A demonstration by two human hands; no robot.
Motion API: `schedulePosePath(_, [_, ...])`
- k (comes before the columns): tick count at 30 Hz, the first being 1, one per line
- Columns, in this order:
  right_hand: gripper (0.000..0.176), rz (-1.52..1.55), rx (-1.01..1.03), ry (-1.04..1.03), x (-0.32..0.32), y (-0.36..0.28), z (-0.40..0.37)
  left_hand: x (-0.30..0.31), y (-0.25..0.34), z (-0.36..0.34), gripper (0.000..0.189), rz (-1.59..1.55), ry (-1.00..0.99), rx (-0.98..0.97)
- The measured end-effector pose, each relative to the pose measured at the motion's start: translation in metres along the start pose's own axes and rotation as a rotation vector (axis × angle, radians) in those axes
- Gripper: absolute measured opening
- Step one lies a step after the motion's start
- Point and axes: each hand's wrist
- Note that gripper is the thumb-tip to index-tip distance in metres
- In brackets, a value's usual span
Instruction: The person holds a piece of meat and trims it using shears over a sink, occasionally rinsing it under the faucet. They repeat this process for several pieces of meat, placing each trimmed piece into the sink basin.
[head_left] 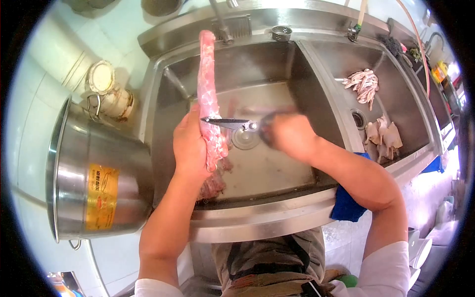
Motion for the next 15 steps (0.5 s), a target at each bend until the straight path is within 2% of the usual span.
schedulePosePath(2, [0.020, 0.030, -0.008, 0.023, 0.001, 0.003, 0.001, 0.002, 0.001, 0.005, 0.026, -0.050, -0.013, 0.039])
schedulePosePath(5, [0.021, 0.220, -0.210, -0.112, 0.004, 0.007, 0.003, -0.006, 0.006, -0.001, 0.025, 0.022, 0.060, -0.002])
schedulePosePath(8, [0.026, 0.225, -0.175, -0.081, 0.007, -0.001, 0.000, -0.005, 0.006, 0.002, 0.025, 0.073, 0.064, 0.067])
schedulePosePath(9, [0.032, 0.202, -0.164, -0.111, 0.009, -0.005, 0.000, -0.004, 0.006, 0.002, 0.025, 0.029, 0.027, 0.083])
schedulePosePath(11, [0.032, 0.169, -0.082, -0.030, 0.013, -0.010, -0.002, -0.003, 0.003, 0.001, 0.025, -0.062, -0.049, 0.116])
schedulePosePath(12, [0.033, 0.152, -0.039, 0.010, 0.014, -0.011, -0.002, -0.005, 0.002, 0.000, 0.026, -0.034, -0.026, 0.103])
schedulePosePath(15, [0.032, 0.030, -0.005, -0.054, -0.001, -0.004, -0.001, -0.006, 0.002, -0.003, 0.028, 0.018, 0.002, 0.066])
Point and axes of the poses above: each hand's wrist, its own z-axis towards the middle knuckle, its own x-axis out of the back of the hand, y = z × x, and after that the axes turned 7 degrees about y, right-handed
